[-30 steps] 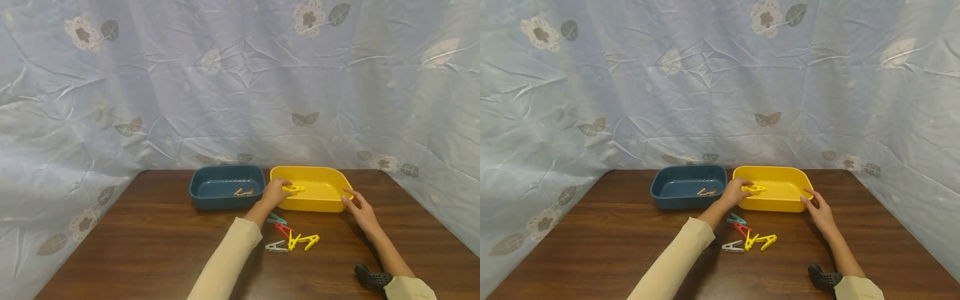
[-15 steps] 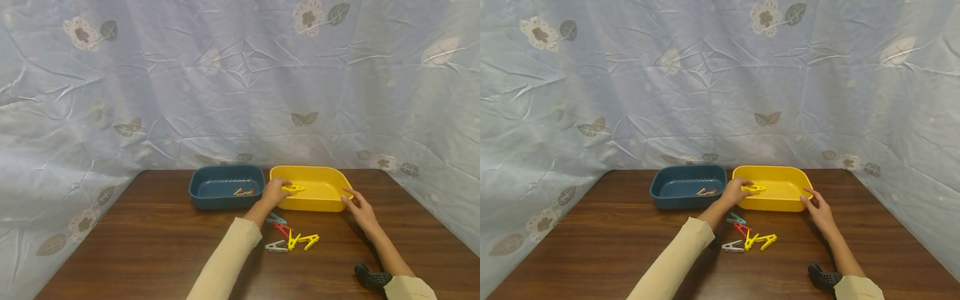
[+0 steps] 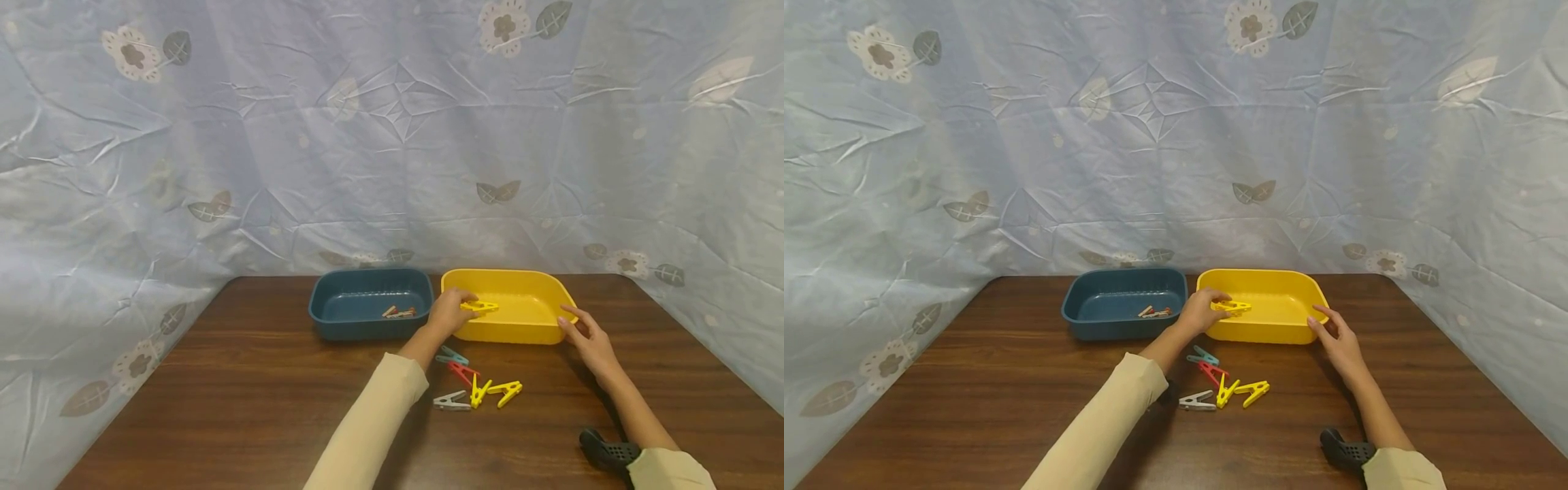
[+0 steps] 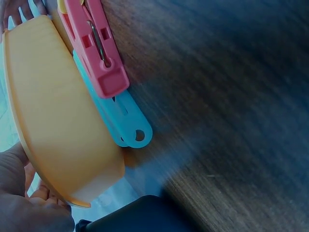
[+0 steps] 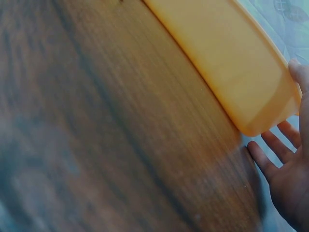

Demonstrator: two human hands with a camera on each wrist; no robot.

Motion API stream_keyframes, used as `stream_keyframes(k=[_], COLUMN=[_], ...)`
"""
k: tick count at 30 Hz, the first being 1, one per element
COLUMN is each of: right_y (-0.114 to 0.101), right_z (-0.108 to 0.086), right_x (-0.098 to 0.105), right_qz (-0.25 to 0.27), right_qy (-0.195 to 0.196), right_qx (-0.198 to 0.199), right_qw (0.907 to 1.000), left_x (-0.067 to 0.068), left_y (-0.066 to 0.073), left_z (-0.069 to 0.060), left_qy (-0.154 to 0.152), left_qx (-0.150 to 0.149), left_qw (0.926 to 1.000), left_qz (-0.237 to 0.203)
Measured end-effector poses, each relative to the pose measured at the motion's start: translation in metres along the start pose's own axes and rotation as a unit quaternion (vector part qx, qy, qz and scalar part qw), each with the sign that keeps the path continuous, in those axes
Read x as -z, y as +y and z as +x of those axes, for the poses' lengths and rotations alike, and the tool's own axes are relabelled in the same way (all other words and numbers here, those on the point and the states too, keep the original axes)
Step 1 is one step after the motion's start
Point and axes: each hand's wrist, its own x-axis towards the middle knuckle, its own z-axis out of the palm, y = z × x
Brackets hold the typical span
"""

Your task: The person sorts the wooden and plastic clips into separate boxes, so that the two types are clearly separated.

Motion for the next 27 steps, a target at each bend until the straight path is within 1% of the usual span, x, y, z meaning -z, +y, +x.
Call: stream_keyframes(k=[5, 13, 18, 21, 24, 27], right_y=[0.0, -0.001, 0.0, 0.001, 0.001, 0.001], right_z=[0.0, 0.001, 0.0, 0.0, 0.0, 0.0], right_x=[0.0, 0.0, -0.001, -0.002, -0.001, 0.0], right_qz=[-0.003, -0.004, -0.005, -0.004, -0.006, -0.015], right_qy=[0.003, 0.002, 0.004, 0.003, 0.004, 0.004], right_qx=[0.001, -0.004, -0.005, -0.002, -0.001, -0.003], right_qw=[1.0, 1.0, 1.0, 1.0, 1.0, 0.9999], left_x=[0.0, 0.003, 0.003, 0.006, 0.013, 0.019], left_y=[0.0, -0.001, -0.002, -0.003, -0.006, -0.009], left_z=[0.001, 0.004, 0.003, 0.002, 0.003, 0.002], left_qy=[0.0, -0.003, -0.008, -0.027, -0.048, -0.056], left_qx=[-0.006, -0.002, -0.007, -0.02, -0.041, -0.062], left_qw=[1.0, 1.0, 0.9999, 0.9992, 0.9963, 0.9922], left_qz=[0.0, -0.008, -0.008, -0.024, -0.059, -0.093])
